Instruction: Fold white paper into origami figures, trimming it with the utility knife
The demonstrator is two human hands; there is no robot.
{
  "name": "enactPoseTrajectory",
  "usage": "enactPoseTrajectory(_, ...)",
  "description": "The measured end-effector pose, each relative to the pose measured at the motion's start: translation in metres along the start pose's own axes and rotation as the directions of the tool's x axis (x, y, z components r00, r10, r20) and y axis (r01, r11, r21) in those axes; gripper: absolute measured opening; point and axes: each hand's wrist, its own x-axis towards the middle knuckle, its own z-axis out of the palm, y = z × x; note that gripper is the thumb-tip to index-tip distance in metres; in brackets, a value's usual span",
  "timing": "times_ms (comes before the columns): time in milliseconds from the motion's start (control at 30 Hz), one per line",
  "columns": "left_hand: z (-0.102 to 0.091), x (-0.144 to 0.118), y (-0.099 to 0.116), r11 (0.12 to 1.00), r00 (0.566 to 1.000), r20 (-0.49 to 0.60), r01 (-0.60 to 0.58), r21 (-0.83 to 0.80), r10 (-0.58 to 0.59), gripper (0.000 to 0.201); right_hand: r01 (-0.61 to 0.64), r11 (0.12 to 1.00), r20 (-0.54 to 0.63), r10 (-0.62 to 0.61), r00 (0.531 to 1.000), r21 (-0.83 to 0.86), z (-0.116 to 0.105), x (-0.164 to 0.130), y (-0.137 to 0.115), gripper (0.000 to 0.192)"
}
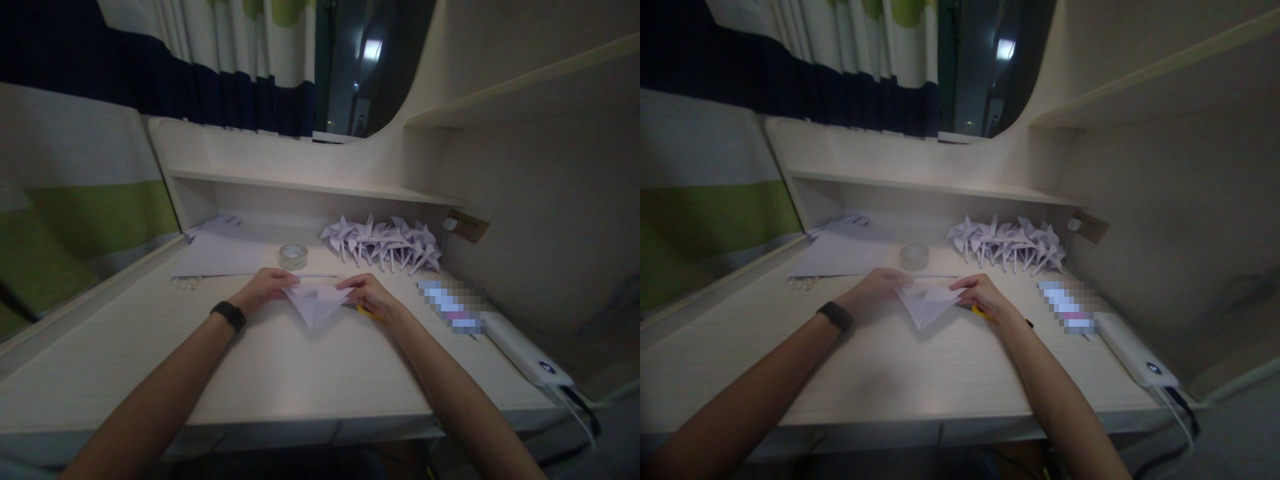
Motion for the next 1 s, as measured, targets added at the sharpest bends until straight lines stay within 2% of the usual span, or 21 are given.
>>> enactPoseTrajectory(67,0.000,0.002,-0.003,1.000,0.999,0.039,0.027,0.008,-0.027,0.030,-0.031,0.998,0.066,0.034,0.997,-0.052,-0.003,-0.004,-0.005,0.036)
enactPoseTrajectory(167,-0.001,0.003,-0.006,0.995,0.999,0.033,0.018,0.098,-0.021,0.036,-0.051,0.988,0.162,0.075,0.984,-0.145,-0.005,-0.010,-0.013,0.039)
enactPoseTrajectory(233,-0.001,0.003,-0.004,0.986,1.000,0.027,-0.007,0.165,0.003,0.036,-0.028,0.976,0.150,0.061,0.987,-0.216,-0.004,-0.010,-0.015,0.034)
enactPoseTrajectory(367,0.003,0.001,-0.001,0.976,0.996,0.083,-0.047,0.214,0.030,0.034,0.105,0.896,0.101,-0.067,0.993,-0.431,-0.001,-0.005,-0.011,0.035)
enactPoseTrajectory(467,0.005,0.000,0.000,0.975,0.990,0.141,-0.050,0.218,0.020,0.035,0.122,0.826,0.170,-0.033,0.985,-0.550,0.001,-0.003,-0.007,0.034)
enactPoseTrajectory(533,0.003,-0.001,0.002,0.971,0.979,0.205,-0.044,0.234,-0.005,0.034,0.121,0.816,0.221,0.008,0.975,-0.566,0.002,-0.005,-0.006,0.031)
enactPoseTrajectory(667,-0.002,-0.003,0.006,0.945,0.924,0.374,-0.054,0.323,-0.075,0.028,0.100,0.833,0.282,0.069,0.957,-0.544,0.007,-0.010,-0.005,0.026)
enactPoseTrajectory(767,-0.002,-0.006,0.008,0.917,0.880,0.470,-0.129,0.379,-0.071,0.023,0.085,0.817,0.329,0.132,0.935,-0.570,0.016,-0.012,-0.005,0.025)
enactPoseTrajectory(900,0.006,-0.010,0.009,0.890,0.779,0.622,-0.221,0.398,-0.084,0.020,0.093,0.798,0.379,0.177,0.908,-0.595,0.031,-0.014,-0.006,0.023)
enactPoseTrajectory(1000,0.012,-0.010,0.007,0.880,0.743,0.663,-0.252,0.401,-0.089,0.019,0.111,0.789,0.412,0.190,0.891,-0.605,0.035,-0.015,-0.006,0.020)
